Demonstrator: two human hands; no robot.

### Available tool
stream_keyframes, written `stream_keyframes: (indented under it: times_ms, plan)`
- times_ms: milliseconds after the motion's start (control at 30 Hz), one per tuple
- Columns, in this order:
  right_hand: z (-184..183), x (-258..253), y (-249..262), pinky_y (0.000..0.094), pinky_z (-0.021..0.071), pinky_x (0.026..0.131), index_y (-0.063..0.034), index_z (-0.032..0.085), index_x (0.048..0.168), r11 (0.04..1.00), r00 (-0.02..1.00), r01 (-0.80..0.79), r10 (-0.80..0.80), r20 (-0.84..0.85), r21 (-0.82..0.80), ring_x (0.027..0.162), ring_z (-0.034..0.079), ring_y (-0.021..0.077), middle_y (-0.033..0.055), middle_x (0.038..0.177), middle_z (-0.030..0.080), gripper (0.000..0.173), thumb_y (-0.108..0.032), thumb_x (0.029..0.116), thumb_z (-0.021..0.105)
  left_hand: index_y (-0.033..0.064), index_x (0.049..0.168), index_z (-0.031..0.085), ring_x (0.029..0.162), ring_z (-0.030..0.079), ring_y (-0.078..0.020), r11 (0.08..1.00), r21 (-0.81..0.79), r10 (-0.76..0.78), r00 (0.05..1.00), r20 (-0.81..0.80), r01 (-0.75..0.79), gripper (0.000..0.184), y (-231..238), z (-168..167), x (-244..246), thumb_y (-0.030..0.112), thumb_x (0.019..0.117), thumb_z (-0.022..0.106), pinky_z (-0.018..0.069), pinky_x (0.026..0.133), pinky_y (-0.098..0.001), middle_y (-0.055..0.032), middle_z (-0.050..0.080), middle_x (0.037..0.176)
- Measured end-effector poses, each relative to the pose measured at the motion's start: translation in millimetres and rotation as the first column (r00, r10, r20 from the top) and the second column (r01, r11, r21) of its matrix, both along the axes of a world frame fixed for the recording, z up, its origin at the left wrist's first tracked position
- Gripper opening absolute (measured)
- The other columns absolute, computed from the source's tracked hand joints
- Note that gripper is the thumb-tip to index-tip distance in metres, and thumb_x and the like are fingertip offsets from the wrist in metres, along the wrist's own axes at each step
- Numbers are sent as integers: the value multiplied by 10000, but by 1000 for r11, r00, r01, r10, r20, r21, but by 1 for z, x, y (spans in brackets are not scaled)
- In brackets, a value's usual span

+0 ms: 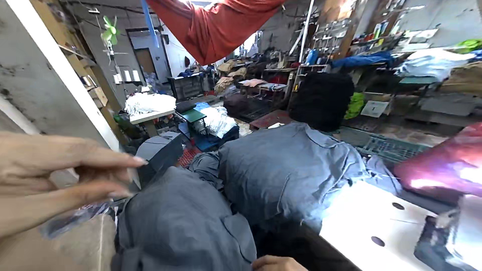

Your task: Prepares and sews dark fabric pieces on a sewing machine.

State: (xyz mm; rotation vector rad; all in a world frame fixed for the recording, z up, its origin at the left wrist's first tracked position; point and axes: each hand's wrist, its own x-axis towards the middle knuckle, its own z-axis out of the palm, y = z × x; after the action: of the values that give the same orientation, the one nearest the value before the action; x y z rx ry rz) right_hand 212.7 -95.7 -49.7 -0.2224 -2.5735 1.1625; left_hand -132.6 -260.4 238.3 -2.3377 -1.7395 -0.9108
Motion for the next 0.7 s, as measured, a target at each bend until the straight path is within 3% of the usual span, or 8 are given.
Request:
stream_keyframes:
  times_ms: [100,233,300,333,400,467,567,700]
  plan:
    - [-1,32,18,420,553,1016,-14,770,1077,974,974,227,-227,-26,-4,1135,698,262,161,1197,727,163,-61,957,670,149,1065,784,780,671,12,954,244,-135,977,-166,174,240,57,-11,-11,347,953,707,581,722,-184,72,750,926]
    - [-18,86,51,363,577,953,-27,737,1170,830,834,549,-551,8,-101,1031,717,172,117,1143,740,233,-143,1011,612,112,998,800,832,679,-14,903,354,-198,967,-161,244,181,144,-37,37,255,943,704,579,792,-222,30,751,920]
    - [-51,114,67,405,570,947,-24,731,1175,690,692,722,-722,26,-57,1025,717,214,135,1128,741,260,-167,1011,589,95,1007,798,828,687,-46,890,350,-269,956,-113,292,174,195,-73,66,230,945,707,593,792,-261,1,749,920]
    - [-67,126,71,472,532,992,-4,721,1194,597,597,802,-802,20,17,1101,692,294,182,1178,722,278,-143,988,595,96,1009,796,824,690,-64,890,335,-301,951,-76,309,164,221,-96,84,218,940,712,600,783,-281,-9,747,924]
    - [-90,145,73,617,383,1132,-18,644,1362,399,396,896,-916,57,194,1360,502,473,273,1429,568,451,-146,932,685,96,992,795,850,706,-120,909,263,-336,942,2,323,132,270,-150,127,186,927,724,612,799,-348,-30,747,931]
    - [-117,161,70,679,310,1153,-73,543,1489,278,279,905,-959,45,322,1449,337,555,289,1570,405,682,-196,858,775,74,988,798,947,734,-184,929,136,-353,934,52,343,141,309,-208,174,167,935,708,610,885,-410,-73,765,981]
    - [-137,173,61,689,298,1154,-156,462,1561,234,259,852,-966,11,469,1475,315,530,228,1625,352,914,-194,742,867,37,1041,789,1046,728,-235,926,-97,-352,927,126,365,220,338,-275,238,168,979,623,567,978,-411,-124,766,1062]
    - [-135,172,59,652,266,1189,-206,415,1590,249,237,843,-968,87,476,1511,279,476,163,1664,305,924,-259,774,846,44,1174,745,1233,647,-253,920,-331,-200,978,60,209,309,355,-321,296,243,1023,564,492,1083,-414,-127,702,1277]
